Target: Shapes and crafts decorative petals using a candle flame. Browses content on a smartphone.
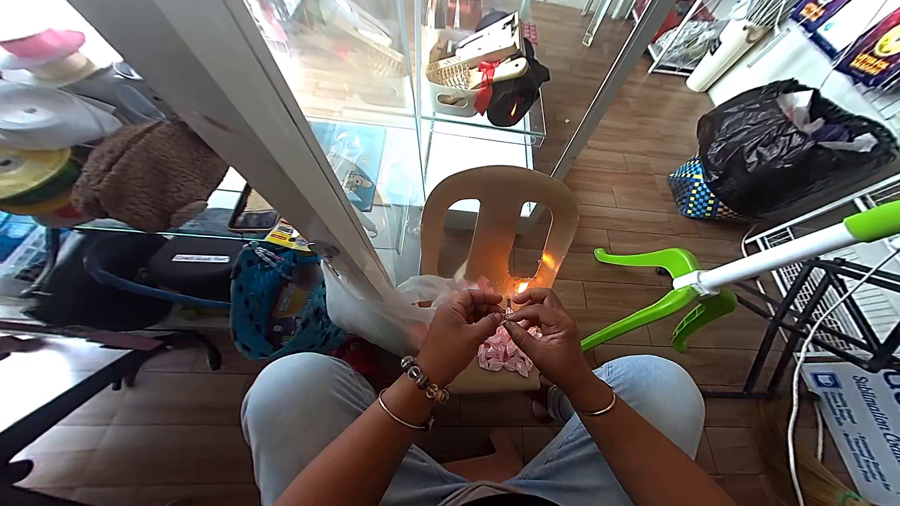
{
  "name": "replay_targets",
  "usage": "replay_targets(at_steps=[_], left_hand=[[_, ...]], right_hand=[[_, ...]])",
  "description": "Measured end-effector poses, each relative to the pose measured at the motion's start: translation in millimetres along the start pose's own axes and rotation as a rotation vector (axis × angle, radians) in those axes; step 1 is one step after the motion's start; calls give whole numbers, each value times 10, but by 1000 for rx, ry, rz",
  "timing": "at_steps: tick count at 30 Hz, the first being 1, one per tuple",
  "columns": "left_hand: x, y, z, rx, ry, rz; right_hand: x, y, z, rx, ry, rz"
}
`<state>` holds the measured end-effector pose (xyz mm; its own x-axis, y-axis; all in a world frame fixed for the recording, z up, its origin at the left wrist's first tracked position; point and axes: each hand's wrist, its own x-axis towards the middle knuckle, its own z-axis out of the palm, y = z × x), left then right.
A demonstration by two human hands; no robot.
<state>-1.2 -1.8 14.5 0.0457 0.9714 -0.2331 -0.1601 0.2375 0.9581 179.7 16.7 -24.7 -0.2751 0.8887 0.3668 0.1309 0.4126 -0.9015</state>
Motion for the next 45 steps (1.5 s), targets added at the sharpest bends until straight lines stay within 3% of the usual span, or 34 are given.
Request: replay_targets(at_steps=[6, 24, 28, 31, 45], left_hand=[[21, -48, -35, 145, -32, 119], [19, 7, -91, 239, -121, 107], [23, 72, -99, 59, -156, -39], [50, 93, -100, -199, -160, -186], [29, -63, 95, -305, -131, -152]], right_hand=[[0, -42, 29, 56, 7, 93], [-15, -48, -2, -18, -22, 62], [21, -56, -32, 33, -36, 72], [51, -104, -61, 171, -19, 194], [72, -106, -93, 366, 30, 267]])
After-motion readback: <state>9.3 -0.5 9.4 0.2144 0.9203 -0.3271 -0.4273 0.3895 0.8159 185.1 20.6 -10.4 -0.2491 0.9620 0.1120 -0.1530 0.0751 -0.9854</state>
